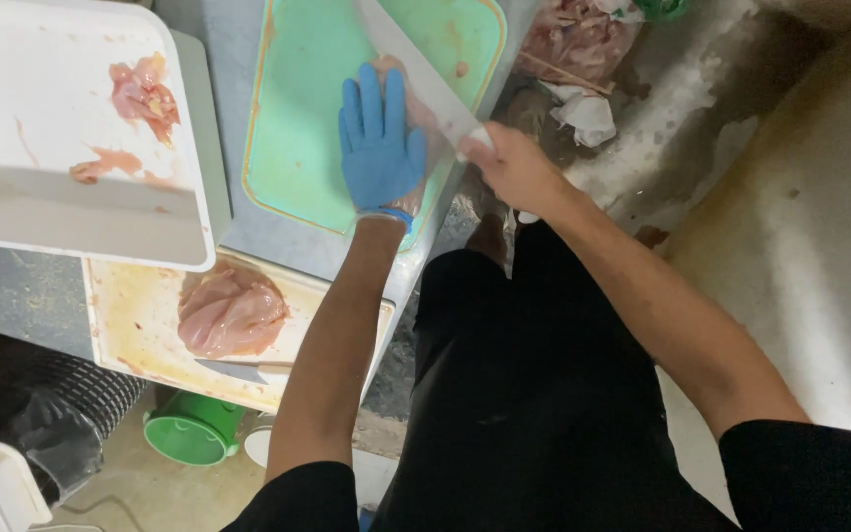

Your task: Trimming and slicing raw chicken fillets on a cutting board in a food processing environment.

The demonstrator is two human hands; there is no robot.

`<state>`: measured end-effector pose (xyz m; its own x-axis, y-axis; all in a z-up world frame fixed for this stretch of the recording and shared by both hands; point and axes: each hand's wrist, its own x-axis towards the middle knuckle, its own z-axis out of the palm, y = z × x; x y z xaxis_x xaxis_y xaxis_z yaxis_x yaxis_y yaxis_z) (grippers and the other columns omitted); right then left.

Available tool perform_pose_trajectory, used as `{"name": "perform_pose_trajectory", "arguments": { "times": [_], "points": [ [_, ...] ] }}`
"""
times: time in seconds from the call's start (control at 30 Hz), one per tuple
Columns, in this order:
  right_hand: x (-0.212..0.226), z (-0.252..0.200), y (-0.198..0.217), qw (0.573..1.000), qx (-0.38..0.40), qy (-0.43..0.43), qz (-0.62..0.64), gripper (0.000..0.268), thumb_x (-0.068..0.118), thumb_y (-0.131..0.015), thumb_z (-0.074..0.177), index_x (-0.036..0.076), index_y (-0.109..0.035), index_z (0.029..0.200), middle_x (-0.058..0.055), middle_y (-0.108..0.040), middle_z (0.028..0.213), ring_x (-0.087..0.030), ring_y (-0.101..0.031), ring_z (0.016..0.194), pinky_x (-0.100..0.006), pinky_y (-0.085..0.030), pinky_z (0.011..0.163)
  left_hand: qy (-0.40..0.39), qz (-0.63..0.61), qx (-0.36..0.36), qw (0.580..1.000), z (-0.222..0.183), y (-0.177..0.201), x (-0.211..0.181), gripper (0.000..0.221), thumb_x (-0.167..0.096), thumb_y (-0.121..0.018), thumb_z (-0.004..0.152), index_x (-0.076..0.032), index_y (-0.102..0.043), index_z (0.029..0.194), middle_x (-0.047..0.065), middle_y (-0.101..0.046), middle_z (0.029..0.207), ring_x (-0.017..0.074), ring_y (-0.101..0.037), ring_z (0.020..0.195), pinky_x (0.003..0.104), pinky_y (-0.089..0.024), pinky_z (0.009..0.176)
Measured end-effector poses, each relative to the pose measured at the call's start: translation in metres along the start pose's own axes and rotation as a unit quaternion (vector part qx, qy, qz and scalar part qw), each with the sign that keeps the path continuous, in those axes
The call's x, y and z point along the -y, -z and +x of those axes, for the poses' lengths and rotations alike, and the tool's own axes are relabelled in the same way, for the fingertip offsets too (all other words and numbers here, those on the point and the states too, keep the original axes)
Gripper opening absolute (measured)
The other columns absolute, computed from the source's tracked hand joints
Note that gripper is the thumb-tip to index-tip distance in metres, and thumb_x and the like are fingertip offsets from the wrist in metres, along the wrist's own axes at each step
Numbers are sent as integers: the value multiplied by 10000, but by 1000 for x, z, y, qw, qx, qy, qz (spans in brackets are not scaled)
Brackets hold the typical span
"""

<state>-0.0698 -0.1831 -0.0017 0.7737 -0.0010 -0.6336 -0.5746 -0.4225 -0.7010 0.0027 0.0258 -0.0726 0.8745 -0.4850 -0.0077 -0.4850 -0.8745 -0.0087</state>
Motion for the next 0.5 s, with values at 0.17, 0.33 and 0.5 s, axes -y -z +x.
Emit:
{"name": "perform_pose_trajectory", "arguments": {
  "times": [0.17, 0.33, 0.5],
  "points": [
    [-2, -16, 8, 997, 60, -34, 43, 369, 447, -457, 1102, 100, -577, 1061, -23, -554, 598, -169, -554, 539, -358, -422, 539, -50, -25, -5, 998, 3, 0, 8, 651, -502, -503, 1100, -213, -350, 1664, 165, -290, 1696, 449, -370, 1549, 531, -413, 1258],
    [-20, -48, 34, 987, 120, -85, 67, 298, 366, -515, 1115, 101, -497, 979, -21, -507, 643, -144, -486, 508, -333, -379, 459, -55, 22, 28, 998, 5, 4, 8, 728, -600, -562, 1095, -270, -309, 1693, 133, -238, 1713, 409, -322, 1573, 508, -396, 1275],
    [-49, -47, 46, 989, 132, -27, -57, 377, 472, -481, 1096, 135, -580, 958, -13, -553, 735, -177, -525, 663, -359, -373, 608, -65, -37, 31, 997, 1, -3, 11, 672, -636, -456, 1150, -271, -321, 1698, 121, -203, 1731, 402, -277, 1602, 504, -377, 1302]
  ]
}}
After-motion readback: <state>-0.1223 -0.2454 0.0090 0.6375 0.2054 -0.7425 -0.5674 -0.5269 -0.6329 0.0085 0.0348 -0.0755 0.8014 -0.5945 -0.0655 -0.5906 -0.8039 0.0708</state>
